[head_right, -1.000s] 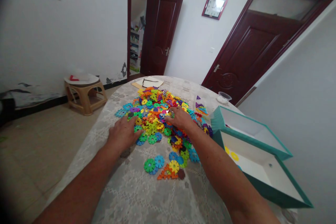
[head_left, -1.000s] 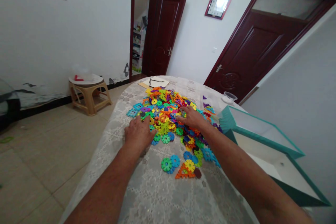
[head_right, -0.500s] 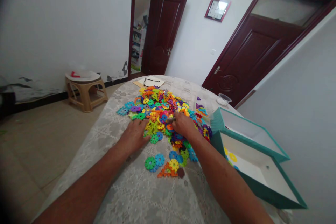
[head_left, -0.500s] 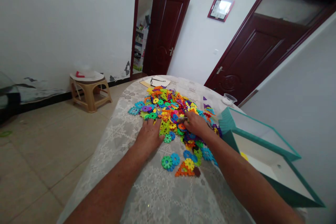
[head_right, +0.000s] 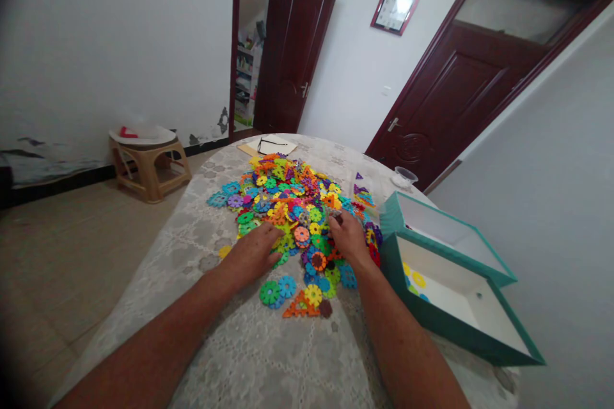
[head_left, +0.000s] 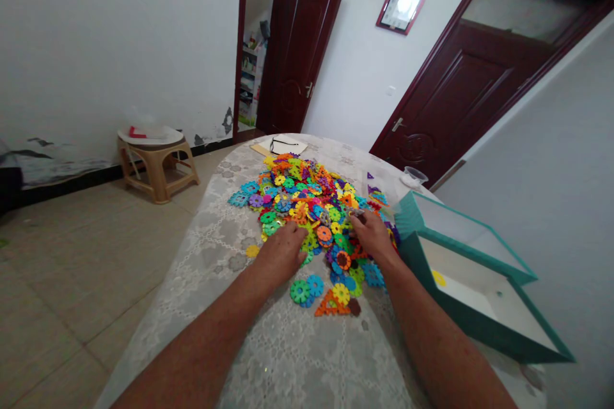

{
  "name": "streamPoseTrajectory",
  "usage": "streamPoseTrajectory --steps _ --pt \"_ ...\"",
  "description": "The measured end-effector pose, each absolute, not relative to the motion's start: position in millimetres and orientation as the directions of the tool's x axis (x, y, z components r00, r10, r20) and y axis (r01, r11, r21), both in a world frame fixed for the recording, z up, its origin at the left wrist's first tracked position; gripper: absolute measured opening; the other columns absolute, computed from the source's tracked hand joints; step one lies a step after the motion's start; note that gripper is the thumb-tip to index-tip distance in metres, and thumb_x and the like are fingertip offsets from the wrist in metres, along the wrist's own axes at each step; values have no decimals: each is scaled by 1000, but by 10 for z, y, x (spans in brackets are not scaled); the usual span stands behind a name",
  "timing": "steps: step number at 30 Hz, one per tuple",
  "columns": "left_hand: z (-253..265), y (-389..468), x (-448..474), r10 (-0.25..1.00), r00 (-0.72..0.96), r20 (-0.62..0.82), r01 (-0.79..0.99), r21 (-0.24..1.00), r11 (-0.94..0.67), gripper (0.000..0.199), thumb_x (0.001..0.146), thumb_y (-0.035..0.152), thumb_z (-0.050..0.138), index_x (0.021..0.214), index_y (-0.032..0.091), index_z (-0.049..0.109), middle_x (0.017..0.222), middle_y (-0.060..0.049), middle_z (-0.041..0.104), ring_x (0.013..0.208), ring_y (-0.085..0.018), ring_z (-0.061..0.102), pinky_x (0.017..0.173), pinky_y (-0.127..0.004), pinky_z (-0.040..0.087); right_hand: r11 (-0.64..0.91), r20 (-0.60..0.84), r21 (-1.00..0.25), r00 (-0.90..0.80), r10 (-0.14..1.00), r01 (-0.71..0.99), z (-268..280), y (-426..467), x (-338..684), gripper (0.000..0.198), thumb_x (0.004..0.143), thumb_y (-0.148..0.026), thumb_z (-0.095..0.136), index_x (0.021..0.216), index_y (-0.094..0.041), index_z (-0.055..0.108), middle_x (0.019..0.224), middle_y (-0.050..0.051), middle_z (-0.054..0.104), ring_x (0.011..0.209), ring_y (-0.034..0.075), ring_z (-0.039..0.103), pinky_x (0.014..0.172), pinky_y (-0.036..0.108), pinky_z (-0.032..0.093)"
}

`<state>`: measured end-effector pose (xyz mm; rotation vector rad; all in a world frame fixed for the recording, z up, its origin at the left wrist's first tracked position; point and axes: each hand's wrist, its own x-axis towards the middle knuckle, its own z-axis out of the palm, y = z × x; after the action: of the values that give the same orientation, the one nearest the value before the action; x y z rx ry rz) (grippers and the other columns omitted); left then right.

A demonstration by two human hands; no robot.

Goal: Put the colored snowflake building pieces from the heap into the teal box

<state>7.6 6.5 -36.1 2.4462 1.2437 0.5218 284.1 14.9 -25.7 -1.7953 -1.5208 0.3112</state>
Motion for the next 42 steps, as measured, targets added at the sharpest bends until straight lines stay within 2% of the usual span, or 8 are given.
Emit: streamPoseTrajectory --steps 10,14,18,21,24,28,33,42 --pt "-415 74 112 808 541 233 683 439 -584 28 90 20 67 118 19 69 119 -13 68 116 -29 63 101 -41 51 22 188 -899 342 921 437 -239 -165 2762 44 81 -57 75 106 -20 73 101 6 78 75 23 73 67 35 62" --pt "-395 93 146 823 455 341 559 610 -562 28 91 26 68 119 19 70 118 -13 72 115 -29 65 103 -43 50 55 144 -949 272 952 311 -197 -289 2588 45 77 -58 81 99 -20 73 98 6 77 83 24 72 74 38 64" --pt "-302 79 186 866 436 247 315 859 -404 37 89 43 72 120 23 72 105 -8 76 92 -23 69 83 -35 54 98 154 -942 153 976 322 -208 -384 2295 37 83 -52 78 102 -22 72 95 4 77 84 22 71 75 34 61" --pt "-273 91 179 858 478 187 166 940 -297 37 84 43 73 114 19 74 91 -5 74 83 -20 67 73 -30 53 174 226 -910 98 969 376 -264 -429 2074 28 90 -46 71 105 -22 72 94 3 76 84 21 70 77 31 57" --pt "-280 135 133 868 473 151 137 961 -242 37 82 39 71 112 18 73 83 -2 70 77 -18 65 67 -28 52 207 259 -911 103 960 357 -333 -460 1933 25 93 -43 67 108 -23 71 98 2 75 87 20 69 80 31 55" --pt "-259 163 85 900 420 116 146 970 -193 37 84 37 66 117 20 71 93 -3 69 85 -20 68 73 -32 60 222 280 -917 137 950 332 -393 -528 1886 26 97 -41 62 116 -25 69 108 4 73 96 21 67 82 33 56" --pt "-208 112 124 935 346 79 67 992 -108 54 83 33 65 136 23 62 107 -4 64 89 -19 68 70 -33 66 158 195 -954 128 972 254 -422 -597 1947 24 96 -45 64 106 -23 63 92 1 70 81 18 66 72 30 55" --pt "-300 144 132 920 374 114 111 980 -167 36 87 35 64 117 18 73 101 -6 73 92 -23 71 75 -36 66 181 213 -948 97 972 263 -437 -589 2026 55 97 -41 61 149 -25 50 80 -5 57 70 16 61 64 28 51"
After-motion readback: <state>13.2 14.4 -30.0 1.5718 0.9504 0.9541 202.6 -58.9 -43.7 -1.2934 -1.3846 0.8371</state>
